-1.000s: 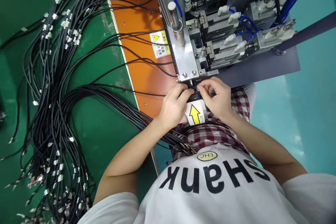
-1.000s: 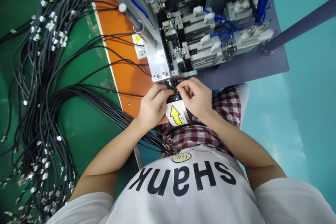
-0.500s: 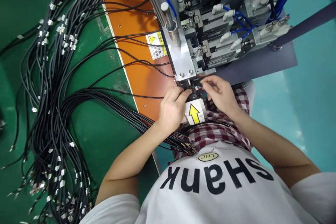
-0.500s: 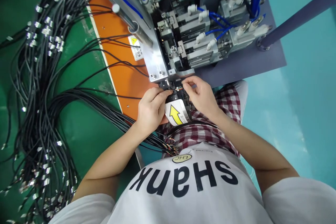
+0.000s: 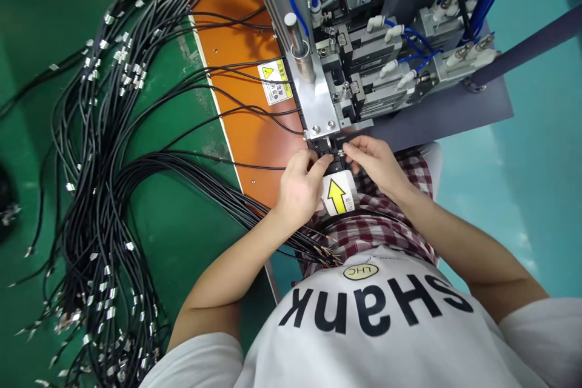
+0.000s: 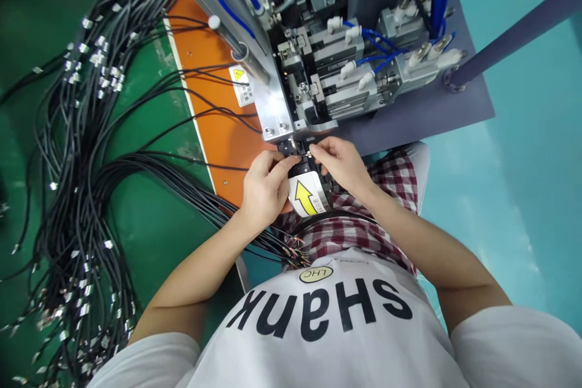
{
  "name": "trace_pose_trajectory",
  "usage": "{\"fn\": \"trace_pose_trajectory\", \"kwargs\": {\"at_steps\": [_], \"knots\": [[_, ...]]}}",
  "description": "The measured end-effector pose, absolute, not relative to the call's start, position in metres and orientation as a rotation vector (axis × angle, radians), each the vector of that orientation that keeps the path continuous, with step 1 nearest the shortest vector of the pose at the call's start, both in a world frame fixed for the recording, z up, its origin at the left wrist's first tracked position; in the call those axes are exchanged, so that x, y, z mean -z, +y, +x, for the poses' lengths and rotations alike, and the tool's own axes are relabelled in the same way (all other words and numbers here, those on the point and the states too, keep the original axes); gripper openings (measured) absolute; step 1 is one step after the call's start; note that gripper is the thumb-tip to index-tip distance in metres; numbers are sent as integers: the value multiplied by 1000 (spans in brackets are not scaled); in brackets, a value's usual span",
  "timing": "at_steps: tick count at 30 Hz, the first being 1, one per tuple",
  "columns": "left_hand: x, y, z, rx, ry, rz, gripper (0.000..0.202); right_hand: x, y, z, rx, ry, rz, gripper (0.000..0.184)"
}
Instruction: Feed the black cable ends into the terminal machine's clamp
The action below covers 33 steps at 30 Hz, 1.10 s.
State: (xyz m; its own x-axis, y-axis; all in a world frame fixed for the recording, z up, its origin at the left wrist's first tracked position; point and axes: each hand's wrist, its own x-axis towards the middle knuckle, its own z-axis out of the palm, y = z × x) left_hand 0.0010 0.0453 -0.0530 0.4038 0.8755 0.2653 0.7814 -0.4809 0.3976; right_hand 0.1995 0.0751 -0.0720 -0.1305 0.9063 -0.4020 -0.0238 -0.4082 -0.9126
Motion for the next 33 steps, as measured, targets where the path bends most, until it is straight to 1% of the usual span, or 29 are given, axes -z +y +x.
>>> {"fn": "trace_pose_trajectory", "kwargs": {"at_steps": [4,8,13,17,20,23,27,33], "knots": [[55,45,0,-694,1446,2443,33,69,76,197,-1699,-938,-1404,29],[55,45,0,-675,1446,2433,33,78,77,200,-1692,-1015,-1333,32],[48,47,1,-661,1423,2378,36,88,78,206,-1834,-995,-1176,35],[38,39,-15,-686,1379,2277,31,87,77,209,-1852,-1035,-1153,37],[38,26,-34,-696,1450,2303,31,88,75,214,-1843,-1008,-1192,39],[45,16,-46,-729,1475,2347,35,93,69,222,-1804,-910,-1284,43],[51,11,-46,-712,1474,2410,41,102,56,239,-1765,-805,-1380,45],[54,8,-47,-666,1510,2450,43,114,33,256,-1758,-723,-1497,46]]}}
